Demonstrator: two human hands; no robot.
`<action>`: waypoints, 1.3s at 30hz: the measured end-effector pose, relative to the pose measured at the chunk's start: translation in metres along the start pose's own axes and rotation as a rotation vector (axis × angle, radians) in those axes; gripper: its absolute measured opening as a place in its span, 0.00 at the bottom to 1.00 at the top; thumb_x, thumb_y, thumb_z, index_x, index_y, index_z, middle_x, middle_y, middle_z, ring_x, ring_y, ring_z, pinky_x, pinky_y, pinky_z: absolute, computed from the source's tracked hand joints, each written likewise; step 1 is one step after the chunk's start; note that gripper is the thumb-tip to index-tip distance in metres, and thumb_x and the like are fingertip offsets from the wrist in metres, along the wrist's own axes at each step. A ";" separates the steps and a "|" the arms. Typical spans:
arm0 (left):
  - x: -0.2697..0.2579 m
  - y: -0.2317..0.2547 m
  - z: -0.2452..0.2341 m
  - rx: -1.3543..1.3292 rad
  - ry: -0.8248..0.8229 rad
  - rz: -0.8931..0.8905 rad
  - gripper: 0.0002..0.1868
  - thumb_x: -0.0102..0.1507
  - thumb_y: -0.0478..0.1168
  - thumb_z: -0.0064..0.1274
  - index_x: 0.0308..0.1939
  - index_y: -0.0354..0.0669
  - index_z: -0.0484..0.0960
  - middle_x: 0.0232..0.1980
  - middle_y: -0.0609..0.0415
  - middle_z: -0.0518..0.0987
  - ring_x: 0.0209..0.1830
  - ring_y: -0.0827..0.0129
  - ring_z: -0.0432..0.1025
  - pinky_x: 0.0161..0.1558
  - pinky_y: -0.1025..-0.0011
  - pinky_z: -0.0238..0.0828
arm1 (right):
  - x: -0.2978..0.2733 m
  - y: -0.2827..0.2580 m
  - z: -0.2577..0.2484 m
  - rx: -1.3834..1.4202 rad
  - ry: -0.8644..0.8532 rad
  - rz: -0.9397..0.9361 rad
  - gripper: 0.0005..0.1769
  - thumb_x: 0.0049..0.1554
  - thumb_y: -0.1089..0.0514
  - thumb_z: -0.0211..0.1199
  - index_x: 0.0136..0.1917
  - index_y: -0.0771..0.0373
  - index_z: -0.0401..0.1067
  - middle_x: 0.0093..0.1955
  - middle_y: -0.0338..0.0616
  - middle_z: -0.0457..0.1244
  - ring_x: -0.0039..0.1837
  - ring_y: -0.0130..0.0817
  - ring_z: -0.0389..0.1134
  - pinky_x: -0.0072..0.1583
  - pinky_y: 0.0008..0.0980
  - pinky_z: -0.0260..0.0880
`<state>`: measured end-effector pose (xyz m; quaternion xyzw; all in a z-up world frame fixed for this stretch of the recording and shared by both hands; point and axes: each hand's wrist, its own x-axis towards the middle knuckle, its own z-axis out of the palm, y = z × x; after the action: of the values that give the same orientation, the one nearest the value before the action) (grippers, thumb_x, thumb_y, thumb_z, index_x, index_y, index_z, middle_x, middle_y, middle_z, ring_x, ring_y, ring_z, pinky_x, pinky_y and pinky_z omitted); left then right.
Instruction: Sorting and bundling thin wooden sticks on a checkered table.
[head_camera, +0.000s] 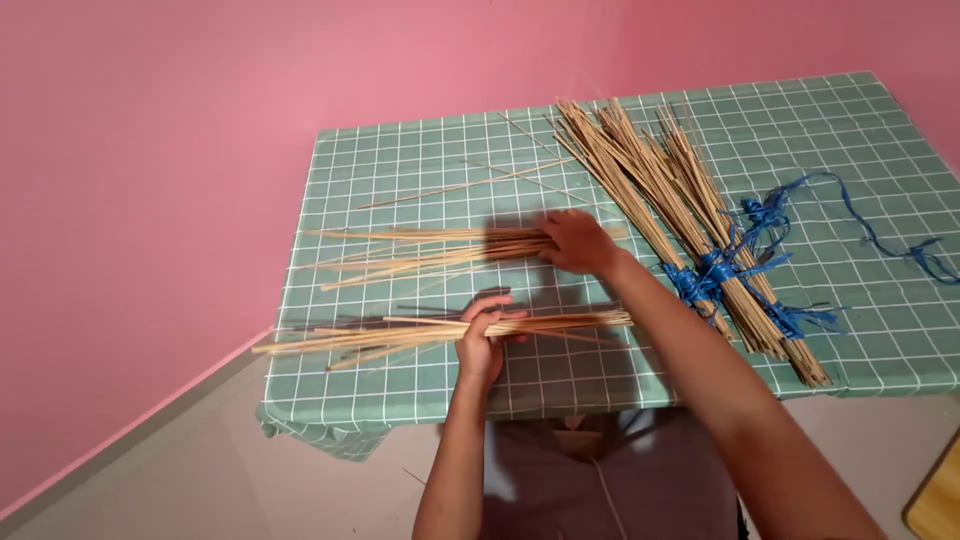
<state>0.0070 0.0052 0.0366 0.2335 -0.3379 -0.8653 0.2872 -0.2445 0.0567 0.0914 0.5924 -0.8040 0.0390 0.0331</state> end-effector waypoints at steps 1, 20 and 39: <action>-0.003 0.001 0.001 -0.001 0.003 -0.003 0.20 0.57 0.38 0.48 0.50 0.30 0.79 0.41 0.19 0.81 0.35 0.40 0.82 0.27 0.56 0.84 | -0.005 0.002 0.004 0.001 -0.004 -0.001 0.29 0.56 0.36 0.65 0.66 0.49 0.73 0.58 0.40 0.67 0.63 0.44 0.69 0.66 0.48 0.68; -0.002 0.001 0.002 -0.062 -0.015 0.045 0.14 0.59 0.36 0.47 0.46 0.35 0.81 0.39 0.23 0.82 0.31 0.43 0.82 0.25 0.62 0.85 | -0.074 0.027 -0.034 0.042 0.230 0.095 0.10 0.60 0.47 0.57 0.48 0.45 0.78 0.41 0.42 0.69 0.51 0.47 0.73 0.54 0.48 0.73; -0.004 0.003 0.001 -0.070 -0.054 0.020 0.19 0.61 0.40 0.47 0.52 0.38 0.83 0.38 0.28 0.84 0.32 0.46 0.82 0.26 0.64 0.84 | -0.102 0.044 -0.031 0.103 0.474 0.215 0.10 0.57 0.54 0.64 0.51 0.45 0.82 0.44 0.37 0.69 0.51 0.43 0.72 0.57 0.41 0.70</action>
<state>0.0108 0.0061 0.0403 0.1966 -0.3175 -0.8796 0.2948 -0.2560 0.1694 0.1111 0.4789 -0.8291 0.2207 0.1860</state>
